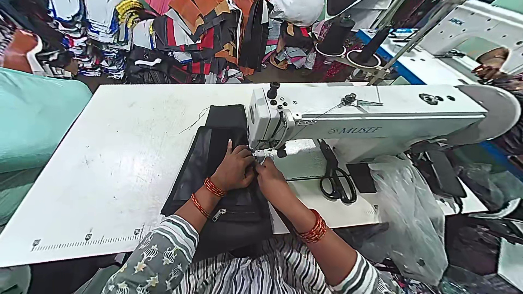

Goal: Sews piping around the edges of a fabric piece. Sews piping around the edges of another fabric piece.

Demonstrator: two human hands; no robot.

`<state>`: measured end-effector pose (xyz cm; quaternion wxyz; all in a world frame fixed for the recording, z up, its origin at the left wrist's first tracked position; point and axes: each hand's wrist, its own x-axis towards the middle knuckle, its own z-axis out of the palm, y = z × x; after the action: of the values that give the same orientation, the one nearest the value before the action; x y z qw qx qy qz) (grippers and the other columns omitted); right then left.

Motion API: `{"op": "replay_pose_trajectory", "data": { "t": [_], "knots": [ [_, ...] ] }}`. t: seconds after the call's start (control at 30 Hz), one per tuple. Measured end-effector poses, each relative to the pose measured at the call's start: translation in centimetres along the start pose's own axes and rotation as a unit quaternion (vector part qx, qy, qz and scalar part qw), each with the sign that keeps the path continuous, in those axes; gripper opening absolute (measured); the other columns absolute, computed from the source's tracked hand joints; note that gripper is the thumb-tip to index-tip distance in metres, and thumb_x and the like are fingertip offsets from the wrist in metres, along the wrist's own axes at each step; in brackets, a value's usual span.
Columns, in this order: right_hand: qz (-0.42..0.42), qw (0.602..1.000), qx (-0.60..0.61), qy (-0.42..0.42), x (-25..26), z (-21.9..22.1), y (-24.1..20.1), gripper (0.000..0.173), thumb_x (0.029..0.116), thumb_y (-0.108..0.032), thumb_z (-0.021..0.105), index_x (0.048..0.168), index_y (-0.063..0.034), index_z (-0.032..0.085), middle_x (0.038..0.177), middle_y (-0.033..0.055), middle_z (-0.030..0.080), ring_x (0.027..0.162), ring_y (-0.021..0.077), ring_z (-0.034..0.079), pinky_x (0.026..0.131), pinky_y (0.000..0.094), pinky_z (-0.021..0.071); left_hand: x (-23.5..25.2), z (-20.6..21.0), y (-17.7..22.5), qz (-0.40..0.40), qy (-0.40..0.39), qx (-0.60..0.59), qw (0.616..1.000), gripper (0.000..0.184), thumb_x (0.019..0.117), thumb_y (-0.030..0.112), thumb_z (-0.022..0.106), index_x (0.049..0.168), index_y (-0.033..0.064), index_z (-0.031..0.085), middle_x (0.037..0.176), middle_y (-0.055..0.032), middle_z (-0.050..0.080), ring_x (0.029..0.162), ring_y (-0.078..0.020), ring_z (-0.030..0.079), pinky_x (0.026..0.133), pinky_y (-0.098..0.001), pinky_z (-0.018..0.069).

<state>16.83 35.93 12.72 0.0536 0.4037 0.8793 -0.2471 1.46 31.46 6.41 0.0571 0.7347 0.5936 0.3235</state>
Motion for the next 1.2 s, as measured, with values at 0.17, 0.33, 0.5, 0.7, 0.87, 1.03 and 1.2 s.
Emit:
{"op": "replay_pose_trajectory", "data": {
  "t": [0.17,0.33,0.5,0.7,0.87,1.03,1.2],
  "knots": [
    [-0.016,0.992,0.112,0.051,-0.5,0.2,2.2,0.040,0.1019,-0.003,0.048,0.140,0.0014,0.060,0.126,0.0274,0.061,0.112,0.0333,0.063,0.100,0.0390,0.0501,0.1,-2.0,3.3,-0.131,-0.106,-0.005,0.986,0.030,0.0944,0.018,0.062,0.114,-0.0020,0.074,0.130,-0.0190,0.068,0.143,-0.0399,0.046,0.118,-0.0736,0.0167],
    [-0.019,0.979,0.186,0.078,-2.5,1.2,4.0,0.039,0.0974,-0.005,0.057,0.136,-0.0010,0.065,0.104,0.0169,0.064,0.085,0.0189,0.060,0.080,0.0283,0.0503,-1.6,-3.5,9.0,-0.277,-0.218,0.033,0.935,0.046,0.0967,0.025,0.054,0.138,0.0063,0.063,0.153,-0.0117,0.052,0.157,-0.0352,0.019,0.117,-0.0761,0.0056],
    [-0.010,0.978,0.204,0.037,-3.7,0.9,4.3,0.041,0.0980,-0.004,0.057,0.138,-0.0005,0.062,0.111,0.0182,0.067,0.092,0.0196,0.064,0.085,0.0300,0.0519,-3.1,-2.9,12.9,-0.308,-0.295,0.043,0.903,0.080,0.0936,0.043,0.065,0.160,0.0089,0.036,0.169,-0.0138,0.025,0.159,-0.0397,-0.001,0.112,-0.0823,-0.0001],
    [-0.020,0.976,0.214,0.021,-4.7,1.0,4.7,0.042,0.0979,-0.004,0.057,0.139,0.0007,0.061,0.112,0.0174,0.068,0.094,0.0193,0.064,0.088,0.0303,0.0509,-4.4,-1.3,13.7,-0.296,-0.256,0.085,0.916,0.086,0.0900,0.051,0.069,0.159,0.0084,0.038,0.165,-0.0152,0.034,0.159,-0.0414,0.003,0.113,-0.0816,0.0001],
    [-0.027,0.974,0.224,0.026,-4.9,1.2,5.0,0.041,0.0978,-0.002,0.056,0.138,0.0017,0.061,0.114,0.0175,0.069,0.095,0.0192,0.065,0.088,0.0307,0.0510,-3.2,-0.6,14.8,-0.300,-0.240,0.123,0.915,0.068,0.0942,0.040,0.059,0.149,0.0004,0.051,0.158,-0.0179,0.045,0.157,-0.0435,0.015,0.115,-0.0789,0.0009],
    [-0.023,0.976,0.218,0.019,-4.9,1.0,4.8,0.041,0.0972,-0.001,0.056,0.137,0.0027,0.061,0.114,0.0190,0.068,0.100,0.0236,0.065,0.093,0.0356,0.0508,-2.9,1.4,14.6,-0.257,-0.120,0.159,0.946,0.038,0.0911,0.015,0.064,0.119,-0.0108,0.068,0.131,-0.0255,0.064,0.133,-0.0463,0.053,0.112,-0.0716,0.0283],
    [-0.016,0.974,0.228,0.009,-5.1,1.0,4.6,0.041,0.0984,-0.001,0.055,0.138,0.0031,0.060,0.114,0.0182,0.070,0.100,0.0220,0.066,0.093,0.0348,0.0507,-3.4,1.4,13.9,-0.250,-0.045,0.125,0.959,0.029,0.0935,0.009,0.057,0.108,-0.0105,0.073,0.115,-0.0275,0.068,0.118,-0.0454,0.063,0.101,-0.0627,0.0453]
  ]
}}
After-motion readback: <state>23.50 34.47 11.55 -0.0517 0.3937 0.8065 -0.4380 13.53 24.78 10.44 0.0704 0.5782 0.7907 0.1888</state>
